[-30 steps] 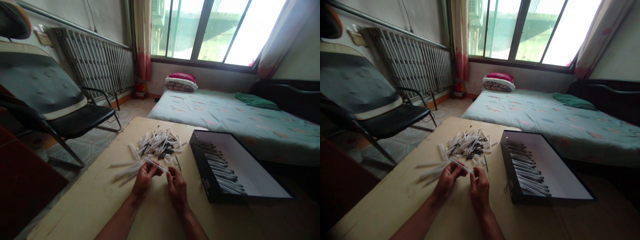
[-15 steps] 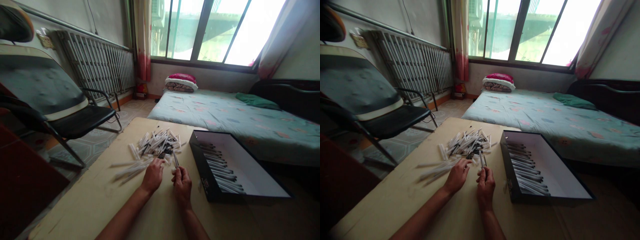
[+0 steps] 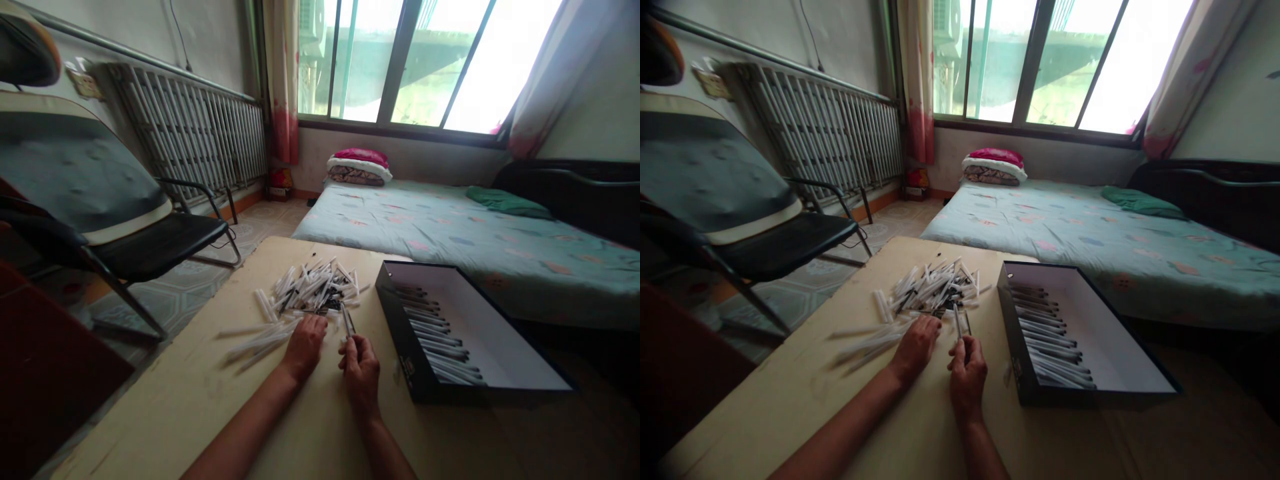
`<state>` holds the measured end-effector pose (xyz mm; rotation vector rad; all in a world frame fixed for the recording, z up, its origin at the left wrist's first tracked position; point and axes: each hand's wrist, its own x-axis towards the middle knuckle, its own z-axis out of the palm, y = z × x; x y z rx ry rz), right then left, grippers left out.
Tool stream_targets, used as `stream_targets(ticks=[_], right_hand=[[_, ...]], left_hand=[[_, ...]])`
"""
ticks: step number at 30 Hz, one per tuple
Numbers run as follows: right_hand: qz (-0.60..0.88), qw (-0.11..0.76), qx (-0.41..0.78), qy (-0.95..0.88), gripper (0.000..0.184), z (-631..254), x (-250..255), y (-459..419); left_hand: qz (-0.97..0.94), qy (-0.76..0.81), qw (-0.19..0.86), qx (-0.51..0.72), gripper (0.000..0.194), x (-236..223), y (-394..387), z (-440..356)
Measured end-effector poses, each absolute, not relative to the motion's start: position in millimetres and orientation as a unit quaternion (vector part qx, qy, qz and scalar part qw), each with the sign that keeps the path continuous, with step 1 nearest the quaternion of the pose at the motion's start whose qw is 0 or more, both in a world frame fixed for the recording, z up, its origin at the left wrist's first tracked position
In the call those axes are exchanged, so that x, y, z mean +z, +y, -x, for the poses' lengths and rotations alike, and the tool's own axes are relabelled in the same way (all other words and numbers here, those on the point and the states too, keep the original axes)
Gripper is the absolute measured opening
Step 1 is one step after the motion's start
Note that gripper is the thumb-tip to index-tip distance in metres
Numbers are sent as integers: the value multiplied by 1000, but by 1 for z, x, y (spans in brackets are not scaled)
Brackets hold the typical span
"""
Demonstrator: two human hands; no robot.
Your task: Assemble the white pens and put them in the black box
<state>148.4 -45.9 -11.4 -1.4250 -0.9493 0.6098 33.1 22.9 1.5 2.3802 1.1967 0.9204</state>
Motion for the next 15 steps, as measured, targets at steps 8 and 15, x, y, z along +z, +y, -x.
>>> stream_targets(ticks=[8, 15], right_hand=[[607, 548, 183, -546, 20, -142, -3, -57], [592, 509, 153, -606, 17, -136, 2, -62]], left_hand=[[-512, 402, 576, 494, 23, 13, 18, 2], [-377, 348, 666, 542, 25, 10, 18, 11]])
